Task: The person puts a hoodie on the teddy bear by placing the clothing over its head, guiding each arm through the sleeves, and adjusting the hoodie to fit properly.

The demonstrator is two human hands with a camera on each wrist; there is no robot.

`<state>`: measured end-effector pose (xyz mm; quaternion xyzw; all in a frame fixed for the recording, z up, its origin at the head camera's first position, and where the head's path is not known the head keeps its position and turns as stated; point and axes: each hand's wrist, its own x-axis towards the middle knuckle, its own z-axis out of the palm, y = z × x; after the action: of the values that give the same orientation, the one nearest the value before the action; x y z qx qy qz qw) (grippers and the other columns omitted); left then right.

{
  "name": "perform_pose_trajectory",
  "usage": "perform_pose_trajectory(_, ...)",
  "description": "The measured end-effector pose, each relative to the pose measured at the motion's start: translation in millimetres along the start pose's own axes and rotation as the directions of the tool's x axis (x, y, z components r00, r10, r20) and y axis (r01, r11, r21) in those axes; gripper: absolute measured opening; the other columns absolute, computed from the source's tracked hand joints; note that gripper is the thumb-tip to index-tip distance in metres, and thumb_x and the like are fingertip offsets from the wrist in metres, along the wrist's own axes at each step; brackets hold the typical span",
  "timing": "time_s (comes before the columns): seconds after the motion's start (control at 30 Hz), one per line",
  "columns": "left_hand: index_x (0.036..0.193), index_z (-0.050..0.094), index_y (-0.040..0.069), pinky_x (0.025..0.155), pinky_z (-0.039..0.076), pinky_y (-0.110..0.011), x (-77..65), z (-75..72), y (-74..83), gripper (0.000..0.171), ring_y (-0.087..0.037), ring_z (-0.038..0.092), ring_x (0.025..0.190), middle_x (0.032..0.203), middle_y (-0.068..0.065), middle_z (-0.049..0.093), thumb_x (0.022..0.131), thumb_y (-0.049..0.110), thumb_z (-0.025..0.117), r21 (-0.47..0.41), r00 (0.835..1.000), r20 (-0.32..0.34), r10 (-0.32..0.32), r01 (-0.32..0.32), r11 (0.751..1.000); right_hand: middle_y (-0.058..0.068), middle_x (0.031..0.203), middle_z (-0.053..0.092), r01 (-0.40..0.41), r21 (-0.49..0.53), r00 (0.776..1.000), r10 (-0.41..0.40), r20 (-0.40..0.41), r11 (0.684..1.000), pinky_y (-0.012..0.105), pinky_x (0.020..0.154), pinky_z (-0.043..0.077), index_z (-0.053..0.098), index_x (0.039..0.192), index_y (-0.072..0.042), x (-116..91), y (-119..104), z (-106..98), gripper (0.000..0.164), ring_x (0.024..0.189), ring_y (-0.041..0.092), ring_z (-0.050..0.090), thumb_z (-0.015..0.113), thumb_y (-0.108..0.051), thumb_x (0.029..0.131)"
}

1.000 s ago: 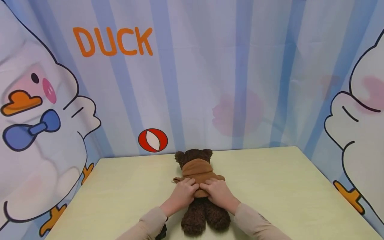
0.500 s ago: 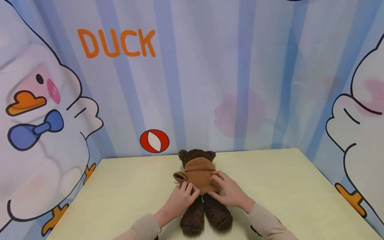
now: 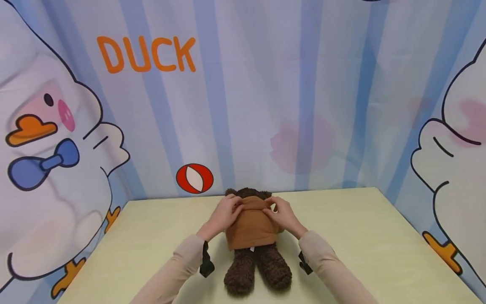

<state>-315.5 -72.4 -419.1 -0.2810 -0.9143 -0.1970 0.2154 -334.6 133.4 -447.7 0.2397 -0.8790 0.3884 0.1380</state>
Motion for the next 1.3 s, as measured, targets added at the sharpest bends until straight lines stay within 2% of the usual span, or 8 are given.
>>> perform_pose_trajectory(0.37,0.096,0.059,0.004,0.063,0.042,-0.023,10.4,12.7,-12.8,0.014,-0.016,0.052,0.074,0.085,-0.008,0.057,0.09,0.013,0.051,-0.148,0.988,0.153,0.026,-0.003,0.989,0.007,0.077,0.057,0.0,-0.031,0.982,-0.006,-0.19,1.0,0.025,0.06,0.044,0.049,0.088,-0.006,8.5,2.3,12.5,0.012,0.07,0.017,0.055,0.057,0.001,0.082)
perform_pose_trajectory(0.57,0.084,0.051,0.005,0.056,0.035,-0.021,6.3,19.9,-5.7,0.005,-0.014,0.044,0.064,0.073,-0.005,0.048,0.088,0.003,0.049,-0.017,0.999,-0.011,0.044,-0.044,0.999,0.011,0.092,0.061,0.011,0.004,0.995,-0.011,-0.099,1.0,0.024,0.063,0.047,0.057,0.1,-0.005,3.2,0.7,7.7,0.023,0.082,0.022,0.058,0.058,0.005,0.079)
perform_pose_trajectory(0.77,0.098,0.052,0.007,0.056,0.041,-0.021,-9.2,39.1,-0.3,0.011,-0.015,0.043,0.072,0.086,-0.006,0.045,0.088,0.005,0.051,0.212,0.967,-0.22,0.127,-0.08,0.974,0.013,0.092,0.063,0.18,-0.328,0.955,-0.245,-0.167,0.927,0.03,0.065,0.051,0.058,0.102,0.0,-14.9,-3.1,15.8,0.023,0.081,0.023,0.062,0.061,0.002,0.079)
perform_pose_trajectory(0.87,0.109,0.05,0.007,0.064,0.043,-0.025,-14.2,38.5,0.6,0.019,-0.018,0.042,0.081,0.096,-0.009,0.046,0.09,0.006,0.049,0.132,0.979,-0.195,0.062,-0.037,0.991,0.018,0.097,0.06,0.231,-0.422,0.935,-0.32,-0.155,0.877,0.034,0.071,0.051,0.055,0.108,0.006,-21.5,-2.5,20.9,0.028,0.085,0.028,0.062,0.058,0.004,0.08)
perform_pose_trajectory(1.03,0.11,0.056,0.006,0.069,0.045,-0.025,-19.8,26.2,-0.6,0.021,-0.017,0.048,0.081,0.09,-0.006,0.052,0.091,0.01,0.048,-0.052,0.993,-0.115,-0.015,0.009,0.999,0.016,0.1,0.056,0.256,-0.345,0.917,-0.339,-0.208,0.903,0.033,0.07,0.051,0.056,0.108,0.004,-23.0,-0.5,22.1,0.029,0.087,0.026,0.06,0.058,0.008,0.079)
perform_pose_trajectory(1.13,0.1,0.056,0.005,0.06,0.041,-0.021,-25.5,28.6,-2.9,0.013,-0.013,0.042,0.072,0.082,-0.005,0.047,0.09,0.011,0.05,0.046,0.991,-0.131,0.034,-0.028,0.999,0.013,0.098,0.057,0.273,-0.415,0.87,-0.407,-0.278,0.868,0.031,0.064,0.051,0.061,0.102,0.0,-29.1,0.1,24.9,0.027,0.087,0.023,0.057,0.064,0.005,0.076)
perform_pose_trajectory(1.2,0.095,0.053,0.005,0.056,0.04,-0.02,-30.9,34.8,-4.2,0.009,-0.013,0.04,0.068,0.08,-0.004,0.046,0.091,0.012,0.049,0.258,0.983,-0.158,0.097,-0.054,0.965,0.012,0.095,0.059,0.276,-0.524,0.837,-0.469,-0.281,0.806,0.029,0.057,0.05,0.063,0.099,0.0,-32.7,-0.6,28.1,0.019,0.084,0.023,0.056,0.061,-0.001,0.08)
perform_pose_trajectory(1.3,0.087,0.047,0.008,0.053,0.039,-0.021,-39.7,43.7,-5.5,0.018,-0.013,0.042,0.062,0.074,-0.003,0.048,0.097,0.012,0.032,0.601,0.964,-0.194,0.181,-0.029,0.799,0.012,0.089,0.059,0.286,-0.695,0.804,-0.56,-0.201,0.659,0.027,0.044,0.045,0.062,0.097,0.0,-34.7,-3.1,32.9,0.024,0.071,0.021,0.056,0.041,-0.012,0.094)
